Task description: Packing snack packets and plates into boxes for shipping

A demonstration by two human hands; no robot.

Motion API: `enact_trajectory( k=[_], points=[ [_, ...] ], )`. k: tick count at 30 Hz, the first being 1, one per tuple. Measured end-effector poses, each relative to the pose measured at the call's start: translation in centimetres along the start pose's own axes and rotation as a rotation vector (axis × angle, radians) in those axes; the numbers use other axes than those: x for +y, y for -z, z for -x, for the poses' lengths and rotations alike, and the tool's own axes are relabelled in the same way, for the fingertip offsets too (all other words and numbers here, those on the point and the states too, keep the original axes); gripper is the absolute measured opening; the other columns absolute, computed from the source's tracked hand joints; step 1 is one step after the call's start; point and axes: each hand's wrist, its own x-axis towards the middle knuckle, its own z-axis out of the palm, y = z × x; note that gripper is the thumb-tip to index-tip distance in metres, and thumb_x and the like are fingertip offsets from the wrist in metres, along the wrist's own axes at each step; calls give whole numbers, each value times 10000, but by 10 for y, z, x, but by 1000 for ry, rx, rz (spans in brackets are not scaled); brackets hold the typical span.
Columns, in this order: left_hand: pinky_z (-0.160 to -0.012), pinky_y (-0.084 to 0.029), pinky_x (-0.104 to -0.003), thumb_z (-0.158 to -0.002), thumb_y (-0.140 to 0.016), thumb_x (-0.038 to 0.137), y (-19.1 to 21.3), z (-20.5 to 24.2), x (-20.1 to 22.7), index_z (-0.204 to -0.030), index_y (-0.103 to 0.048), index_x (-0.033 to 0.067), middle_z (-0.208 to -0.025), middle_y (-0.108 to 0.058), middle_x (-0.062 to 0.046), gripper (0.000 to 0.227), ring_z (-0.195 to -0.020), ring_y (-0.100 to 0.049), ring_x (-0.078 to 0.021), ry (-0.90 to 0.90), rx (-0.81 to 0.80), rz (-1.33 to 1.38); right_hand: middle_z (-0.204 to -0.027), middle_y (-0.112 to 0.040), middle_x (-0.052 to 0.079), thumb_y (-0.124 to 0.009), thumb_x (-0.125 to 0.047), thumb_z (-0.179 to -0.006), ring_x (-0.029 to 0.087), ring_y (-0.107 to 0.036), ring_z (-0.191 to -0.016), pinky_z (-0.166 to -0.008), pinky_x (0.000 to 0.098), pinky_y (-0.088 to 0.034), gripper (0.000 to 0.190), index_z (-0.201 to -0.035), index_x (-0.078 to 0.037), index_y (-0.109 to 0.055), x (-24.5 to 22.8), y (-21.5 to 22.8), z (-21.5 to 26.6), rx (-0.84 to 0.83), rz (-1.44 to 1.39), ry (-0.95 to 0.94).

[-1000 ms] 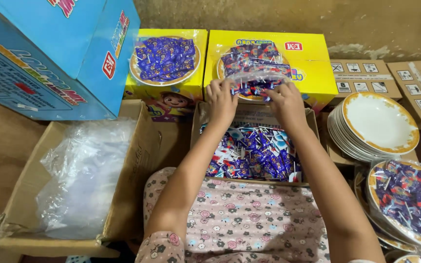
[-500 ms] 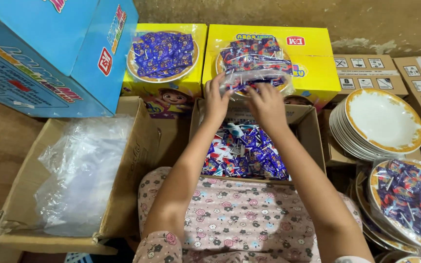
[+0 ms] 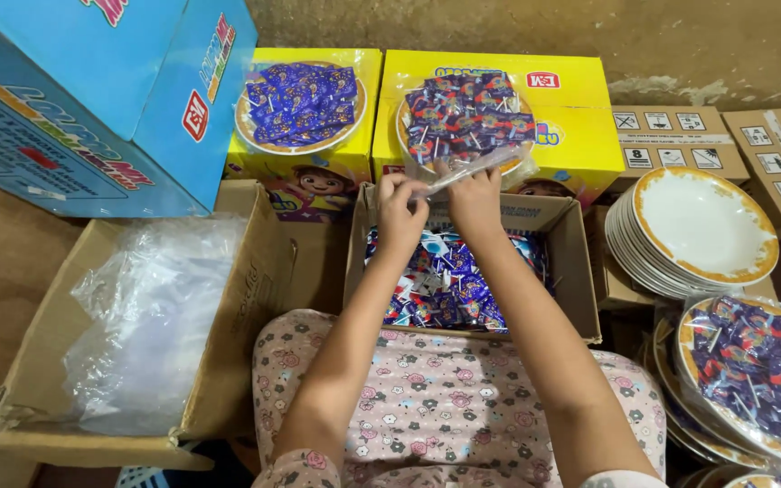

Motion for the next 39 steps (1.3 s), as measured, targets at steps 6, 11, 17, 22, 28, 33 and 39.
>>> enact_trajectory(
  k=[6, 11, 17, 22, 28, 33, 39],
  points=[
    [-703, -547, -390, -870, -698, 22, 26, 22, 57, -1139, -700, 97, -754, -656, -99, 279, -716, -649, -287, 409, -87, 180, -857, -730, 42, -655, -200, -895, 284, -691, -834, -864, 504, -472, 385, -1252, -330, -713, 1, -27, 12, -13, 45, 14],
    [-631, -548, -421, -832, -727, 165, 25, 33, 66, -971, -710, 131, -657, -682, -116, 144, -704, -707, -338, 457, -106, 37, -945, -768, 29, -681, -199, -865, 287, -717, -836, -865, 515, -478, 338, -1178, -309, -744, 2, 0, -8, -22, 23, -8],
    [-824, -503, -398, -707, -762, 116, 38, 44, 64, -721, -530, 144, -857, -559, -53, 233, -888, -600, -312, 7, -95, 76, -1116, -768, 30, -609, -192, -954, 333, -691, -1121, -960, 526, -459, 341, -1263, -306, -696, 5, 1, -9, -216, -55, -27],
    [-654, -523, -411, -767, -703, 60, 33, 69, 58, -816, -552, 145, -646, -521, -75, 180, -673, -627, -335, 28, -186, 181, -1154, -768, 41, -566, -186, -1012, 341, -687, -1167, -995, 538, -448, 307, -1271, -313, -674, -1, 17, -21, -317, -86, -78],
    [-674, -604, -332, -879, -566, -111, 51, 84, 96, -869, -552, 112, -923, -578, -56, 224, -770, -695, -232, 82, -122, 73, -1230, -745, 55, -639, -387, -968, 377, -642, -1220, -986, 571, -437, 417, -1378, -311, -623, -1, 3, -19, -342, -24, -114],
    [-631, -648, -435, -787, -573, -140, 50, 92, 95, -1132, -504, 84, -1118, -490, -136, 417, -861, -698, -388, 80, -140, -200, -1349, -693, 58, -571, -291, -1036, 379, -558, -1340, -1055, 612, -380, 398, -1435, -296, -580, 3, -19, -8, -467, -80, -156],
    [-894, -608, -467, -803, -549, -185, 42, 126, 62, -1330, -367, 19, -1324, -418, -252, 594, -1122, -637, -411, 248, -274, -32, -1629, -395, 209, -616, -326, -1005, 446, -188, -1554, -1229, 628, -113, 714, -1638, -161, -331, -13, 22, -25, -613, -179, -192]
  ],
)
